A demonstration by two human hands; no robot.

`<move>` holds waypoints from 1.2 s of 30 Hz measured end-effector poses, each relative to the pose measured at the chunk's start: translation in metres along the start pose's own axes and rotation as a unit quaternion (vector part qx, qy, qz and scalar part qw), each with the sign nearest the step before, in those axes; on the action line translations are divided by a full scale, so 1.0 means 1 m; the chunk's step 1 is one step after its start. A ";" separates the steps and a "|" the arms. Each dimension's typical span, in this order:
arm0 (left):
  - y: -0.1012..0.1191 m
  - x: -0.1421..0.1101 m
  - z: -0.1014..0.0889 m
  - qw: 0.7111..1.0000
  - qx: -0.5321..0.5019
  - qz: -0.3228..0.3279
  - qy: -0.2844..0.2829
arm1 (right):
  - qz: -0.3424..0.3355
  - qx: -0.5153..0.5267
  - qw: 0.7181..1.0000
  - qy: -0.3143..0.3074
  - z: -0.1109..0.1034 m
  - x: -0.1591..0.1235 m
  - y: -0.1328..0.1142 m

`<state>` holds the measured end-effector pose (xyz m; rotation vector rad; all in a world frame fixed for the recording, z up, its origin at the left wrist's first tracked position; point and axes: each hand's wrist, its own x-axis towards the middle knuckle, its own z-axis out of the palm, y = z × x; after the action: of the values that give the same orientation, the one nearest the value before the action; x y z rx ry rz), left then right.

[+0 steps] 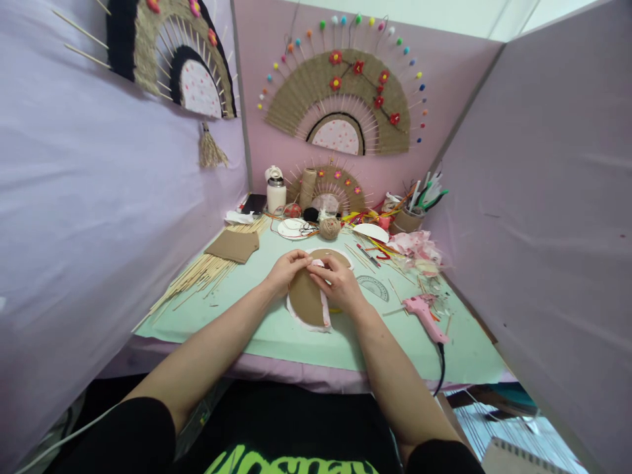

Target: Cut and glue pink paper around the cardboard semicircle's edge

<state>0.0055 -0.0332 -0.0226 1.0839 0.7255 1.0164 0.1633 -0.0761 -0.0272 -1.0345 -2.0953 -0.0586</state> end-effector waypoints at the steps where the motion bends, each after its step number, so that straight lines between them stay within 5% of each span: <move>1: 0.000 0.000 0.000 1.000 -0.005 0.001 -0.001 | 0.004 0.021 1.000 0.001 0.000 0.000 -0.001; 5: 0.001 0.000 0.001 1.000 -0.013 0.027 0.010 | 0.072 0.162 0.984 0.027 -0.001 0.001 -0.005; 12: -0.001 -0.002 0.002 0.993 0.079 0.092 0.008 | 0.260 0.319 0.906 0.097 0.003 0.003 -0.002; 21: -0.003 -0.004 0.001 0.978 0.168 0.110 -0.056 | 0.264 0.218 0.939 0.034 0.006 0.004 0.002; 27: -0.002 -0.001 0.001 0.994 0.093 0.043 -0.034 | 0.247 0.177 0.952 0.032 0.007 0.004 0.001; 33: 0.002 -0.001 0.000 0.990 0.004 -0.134 -0.048 | 0.237 0.183 0.954 0.017 0.007 0.004 -0.002; 36: 0.000 -0.003 -0.001 0.988 0.031 -0.143 -0.058 | 0.235 0.182 0.955 0.018 0.008 0.004 -0.001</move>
<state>0.0036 -0.0357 -0.0227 1.0482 0.7959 0.6851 0.1566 -0.0713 -0.0298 -1.2544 -1.6894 0.5224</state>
